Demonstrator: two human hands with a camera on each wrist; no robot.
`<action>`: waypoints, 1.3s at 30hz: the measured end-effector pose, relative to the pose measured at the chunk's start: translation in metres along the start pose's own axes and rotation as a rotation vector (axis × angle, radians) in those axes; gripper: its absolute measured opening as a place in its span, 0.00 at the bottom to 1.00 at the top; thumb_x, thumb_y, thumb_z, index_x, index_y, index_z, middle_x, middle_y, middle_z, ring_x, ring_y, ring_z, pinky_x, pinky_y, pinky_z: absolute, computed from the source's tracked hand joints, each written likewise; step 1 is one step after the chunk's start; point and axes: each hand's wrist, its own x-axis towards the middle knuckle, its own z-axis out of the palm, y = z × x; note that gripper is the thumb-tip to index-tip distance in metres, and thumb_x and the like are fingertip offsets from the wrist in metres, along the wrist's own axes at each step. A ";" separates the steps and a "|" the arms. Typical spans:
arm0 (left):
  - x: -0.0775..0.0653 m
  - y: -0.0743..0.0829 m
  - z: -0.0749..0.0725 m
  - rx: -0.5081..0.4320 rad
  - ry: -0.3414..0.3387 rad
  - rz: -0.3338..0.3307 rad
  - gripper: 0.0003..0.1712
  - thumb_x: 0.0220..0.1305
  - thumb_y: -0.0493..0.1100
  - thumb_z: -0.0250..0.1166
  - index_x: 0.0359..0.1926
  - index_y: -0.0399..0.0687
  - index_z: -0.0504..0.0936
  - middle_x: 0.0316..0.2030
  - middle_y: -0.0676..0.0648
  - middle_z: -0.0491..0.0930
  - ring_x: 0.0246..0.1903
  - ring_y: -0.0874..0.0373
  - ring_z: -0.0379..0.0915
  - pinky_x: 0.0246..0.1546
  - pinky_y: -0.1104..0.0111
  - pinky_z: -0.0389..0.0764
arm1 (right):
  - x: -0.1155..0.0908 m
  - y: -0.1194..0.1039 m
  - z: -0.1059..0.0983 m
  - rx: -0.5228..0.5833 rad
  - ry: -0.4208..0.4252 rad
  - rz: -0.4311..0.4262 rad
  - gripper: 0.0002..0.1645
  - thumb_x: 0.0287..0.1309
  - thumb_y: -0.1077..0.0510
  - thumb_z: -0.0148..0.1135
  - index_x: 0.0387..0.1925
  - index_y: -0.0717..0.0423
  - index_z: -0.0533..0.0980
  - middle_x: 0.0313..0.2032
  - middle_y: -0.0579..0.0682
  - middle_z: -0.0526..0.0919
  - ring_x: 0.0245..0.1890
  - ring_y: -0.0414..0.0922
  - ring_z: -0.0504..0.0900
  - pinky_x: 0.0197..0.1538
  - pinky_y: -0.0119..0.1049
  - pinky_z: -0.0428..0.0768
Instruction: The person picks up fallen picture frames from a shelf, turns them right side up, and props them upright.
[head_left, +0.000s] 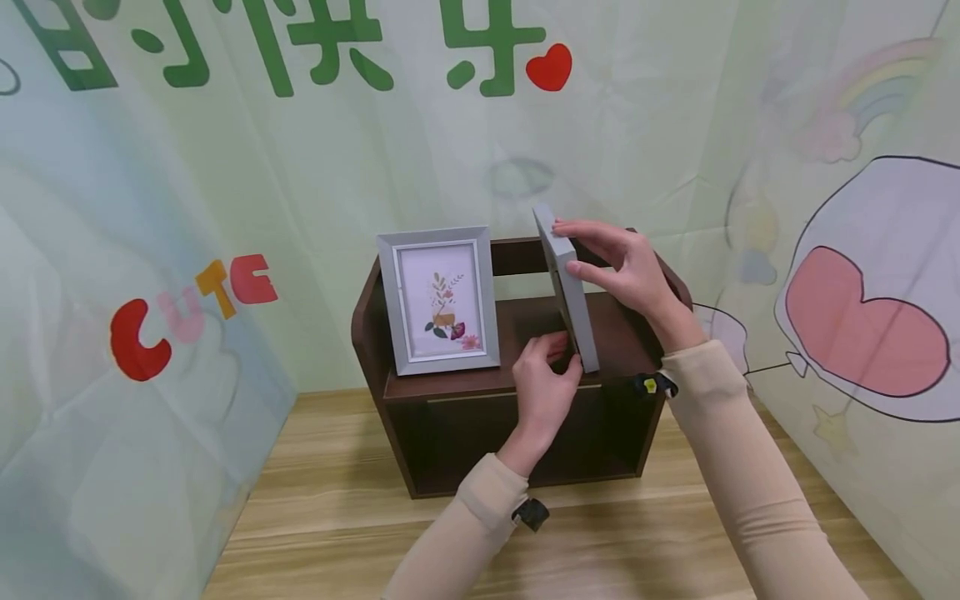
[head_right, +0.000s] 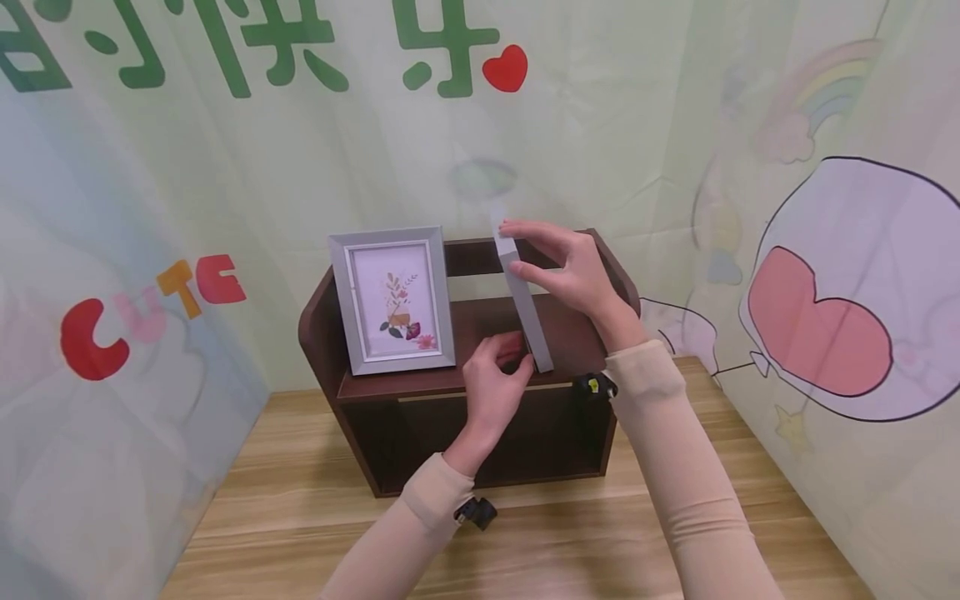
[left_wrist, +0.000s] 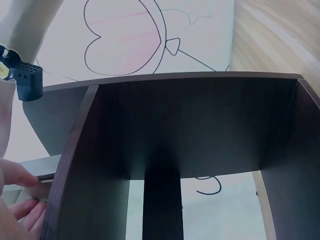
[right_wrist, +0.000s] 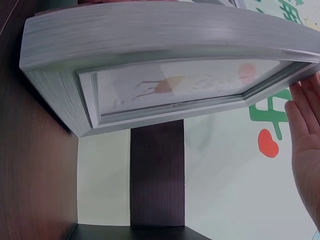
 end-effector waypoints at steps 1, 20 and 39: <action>0.000 0.000 0.001 0.000 0.004 0.003 0.13 0.53 0.35 0.68 0.42 0.40 0.83 0.37 0.44 0.81 0.38 0.54 0.80 0.41 0.72 0.82 | 0.000 0.000 0.000 0.006 0.001 0.001 0.23 0.52 0.75 0.61 0.52 0.75 0.73 0.55 0.68 0.75 0.61 0.49 0.73 0.66 0.37 0.68; -0.001 -0.001 -0.002 -0.025 0.093 0.034 0.10 0.51 0.30 0.65 0.38 0.38 0.83 0.34 0.43 0.79 0.36 0.55 0.79 0.40 0.72 0.82 | -0.003 0.003 -0.006 0.014 0.020 -0.020 0.22 0.52 0.75 0.61 0.51 0.76 0.73 0.55 0.69 0.75 0.61 0.49 0.74 0.65 0.35 0.68; 0.001 -0.020 -0.029 0.028 0.242 0.082 0.07 0.57 0.34 0.65 0.38 0.39 0.83 0.34 0.44 0.83 0.35 0.55 0.82 0.40 0.67 0.84 | 0.000 0.004 0.004 0.038 0.019 -0.029 0.22 0.52 0.76 0.60 0.51 0.77 0.73 0.54 0.71 0.75 0.61 0.53 0.73 0.66 0.38 0.68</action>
